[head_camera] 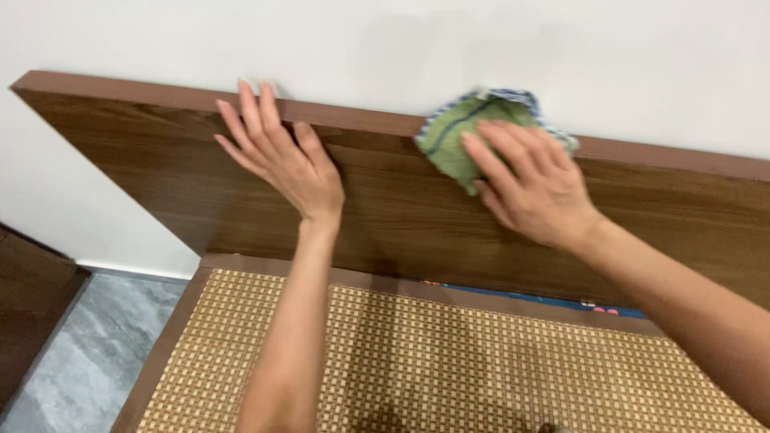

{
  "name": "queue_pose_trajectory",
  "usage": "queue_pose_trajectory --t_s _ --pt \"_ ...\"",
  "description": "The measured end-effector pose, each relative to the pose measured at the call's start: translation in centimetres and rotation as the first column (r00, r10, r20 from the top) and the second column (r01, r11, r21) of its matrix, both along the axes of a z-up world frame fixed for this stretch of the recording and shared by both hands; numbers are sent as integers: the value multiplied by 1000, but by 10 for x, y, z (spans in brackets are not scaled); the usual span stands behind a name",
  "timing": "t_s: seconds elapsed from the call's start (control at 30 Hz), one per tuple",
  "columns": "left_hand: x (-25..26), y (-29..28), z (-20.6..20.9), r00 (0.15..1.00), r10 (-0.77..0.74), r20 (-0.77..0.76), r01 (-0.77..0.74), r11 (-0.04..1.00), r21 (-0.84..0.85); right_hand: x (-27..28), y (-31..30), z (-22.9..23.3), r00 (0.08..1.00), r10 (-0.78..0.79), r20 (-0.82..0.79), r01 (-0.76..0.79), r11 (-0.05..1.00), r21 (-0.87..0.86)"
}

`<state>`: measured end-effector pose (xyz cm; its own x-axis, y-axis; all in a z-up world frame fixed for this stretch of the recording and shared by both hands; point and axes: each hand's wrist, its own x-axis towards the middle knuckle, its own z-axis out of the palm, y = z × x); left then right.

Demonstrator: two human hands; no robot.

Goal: Wiping a wooden headboard and a large framed picture with a cloth.

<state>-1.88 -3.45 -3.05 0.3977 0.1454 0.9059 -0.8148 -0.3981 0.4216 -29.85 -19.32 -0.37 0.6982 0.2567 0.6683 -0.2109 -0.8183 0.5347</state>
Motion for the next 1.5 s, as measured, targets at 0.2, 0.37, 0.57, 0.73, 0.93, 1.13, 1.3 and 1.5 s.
queue_pose_trajectory --t_s 0.2,0.37,0.57,0.73,0.93,1.13,1.3,1.5 --pt "-1 -1 -1 995 28 95 -28 1000 0 -88 -63 -20 994 -110 -2 110 993 48" --pt "-1 -3 -1 996 29 90 -27 999 -17 -111 -58 -10 984 -162 75 160 987 31" --pt "-1 -5 -2 997 19 72 -17 999 -39 -70 -31 -5 986 -132 103 129 991 34" --pt "0 -5 -3 997 28 75 -24 998 -51 -2 -4 -8 998 -40 47 38 998 52" --pt "-2 -1 -2 998 -18 54 21 999 -45 81 55 16 997 57 50 -55 998 -43" --pt "10 -7 -7 999 9 53 -7 999 -46 128 83 24 983 117 143 -115 993 -22" --pt "6 -2 -4 996 30 89 -26 999 -47 109 66 27 987 139 86 -134 989 -53" --pt "14 -8 -6 992 48 118 -39 997 -74 33 -1 8 997 69 -40 -70 997 -36"
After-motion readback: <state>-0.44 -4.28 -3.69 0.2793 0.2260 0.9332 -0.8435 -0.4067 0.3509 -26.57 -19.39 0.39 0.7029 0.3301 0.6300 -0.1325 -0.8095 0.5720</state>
